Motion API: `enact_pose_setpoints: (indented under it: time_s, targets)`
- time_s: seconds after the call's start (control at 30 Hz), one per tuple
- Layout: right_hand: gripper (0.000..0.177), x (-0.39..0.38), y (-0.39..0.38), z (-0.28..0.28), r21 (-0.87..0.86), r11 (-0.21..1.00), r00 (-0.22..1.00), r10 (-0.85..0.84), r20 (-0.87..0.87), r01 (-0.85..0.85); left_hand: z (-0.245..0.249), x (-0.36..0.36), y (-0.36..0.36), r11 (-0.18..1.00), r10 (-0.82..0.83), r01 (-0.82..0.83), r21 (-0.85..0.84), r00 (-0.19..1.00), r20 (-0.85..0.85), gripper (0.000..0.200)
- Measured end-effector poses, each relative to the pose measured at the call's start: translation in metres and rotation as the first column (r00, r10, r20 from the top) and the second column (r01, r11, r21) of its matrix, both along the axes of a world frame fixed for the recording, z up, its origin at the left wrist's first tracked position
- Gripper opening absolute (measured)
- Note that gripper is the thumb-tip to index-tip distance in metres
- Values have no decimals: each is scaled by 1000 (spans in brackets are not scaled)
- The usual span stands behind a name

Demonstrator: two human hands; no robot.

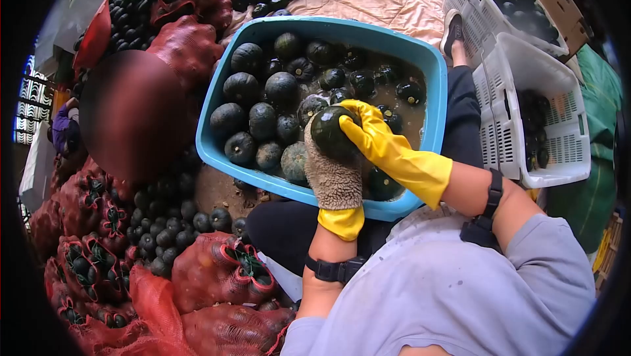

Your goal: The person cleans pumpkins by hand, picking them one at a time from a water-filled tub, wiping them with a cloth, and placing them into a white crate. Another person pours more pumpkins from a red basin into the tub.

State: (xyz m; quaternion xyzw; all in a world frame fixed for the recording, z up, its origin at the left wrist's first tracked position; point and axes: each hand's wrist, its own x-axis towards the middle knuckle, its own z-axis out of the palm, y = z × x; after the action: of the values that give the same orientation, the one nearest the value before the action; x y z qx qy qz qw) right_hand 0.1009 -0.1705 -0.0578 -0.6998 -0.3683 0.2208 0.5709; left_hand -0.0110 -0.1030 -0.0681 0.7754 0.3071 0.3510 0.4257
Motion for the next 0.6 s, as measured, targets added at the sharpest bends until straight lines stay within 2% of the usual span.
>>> enact_pose_setpoints:
  time_s: [0.03, 0.07, 0.1, 0.17, 0.2, 0.23, 0.27, 0.3, 0.33, 0.37, 0.4, 0.43, 0.47, 0.53, 0.57, 0.6]
  targets:
    - [51, 0, 7, -18, 66, 991, 931, -135, 339, 120, 12, 1, -6, 997, -3, 5, -80, 1000, 19, 70]
    - [48, -1, 8, -15, 78, 987, 901, -158, 405, 139, 25, 2, -12, 987, -2, 8, -159, 999, 39, 70]
    - [52, -1, 8, -18, 76, 992, 945, -115, 306, 96, 36, 1, -15, 989, -5, 4, -150, 1000, -9, 71]
    - [59, -7, 0, -15, 74, 997, 995, -14, 100, 7, 49, -2, -13, 999, -44, 45, 5, 993, -111, 73]
    - [75, -20, -11, -3, -62, 997, 977, -40, 209, 54, 51, -3, -10, 994, -55, 69, 82, 986, -160, 74]
    - [83, -27, -11, -3, -16, 999, 999, -40, 11, 41, 48, -4, -6, 982, -46, 84, 169, 974, -221, 74]
    - [79, -28, -15, -2, 22, 999, 989, 42, -144, -39, 44, -6, -3, 963, -34, 108, 249, 958, -285, 73]
    - [75, -24, -22, 2, 71, 991, 949, 130, -287, -114, 43, -8, 1, 963, -69, 153, 222, 935, -347, 74]
    - [75, -12, -29, 21, 15, 982, 804, 163, -572, -188, 45, -9, 4, 961, -104, 197, 194, 907, -407, 74]
    - [75, 4, -38, 34, -16, 962, 578, 150, -802, -271, 53, -11, 6, 965, -202, 255, 55, 866, -458, 75]
    - [60, 22, -51, 23, 132, 966, 336, 203, -919, -223, 33, -11, 0, 939, -23, 136, 317, 942, -334, 71]
    - [73, 33, -68, 30, 179, 976, 348, 213, -913, -126, 6, -7, 8, 997, -71, 74, 5, 972, -223, 68]
    - [66, 57, -81, 37, 320, 947, 320, 315, -893, -39, -21, -3, 15, 955, -27, 2, -296, 996, -82, 64]
    - [78, 114, -118, 80, 462, 862, 420, 347, -838, 210, 8, 0, 10, 728, -134, 44, -684, 988, -78, 60]
    - [75, 140, -134, 76, 528, 792, 496, 340, -799, 307, 28, -6, -1, 871, -142, 64, -487, 982, -125, 62]
    - [73, 166, -149, 69, 594, 703, 570, 322, -756, 390, 48, -12, -13, 965, -107, 59, -254, 977, -182, 63]
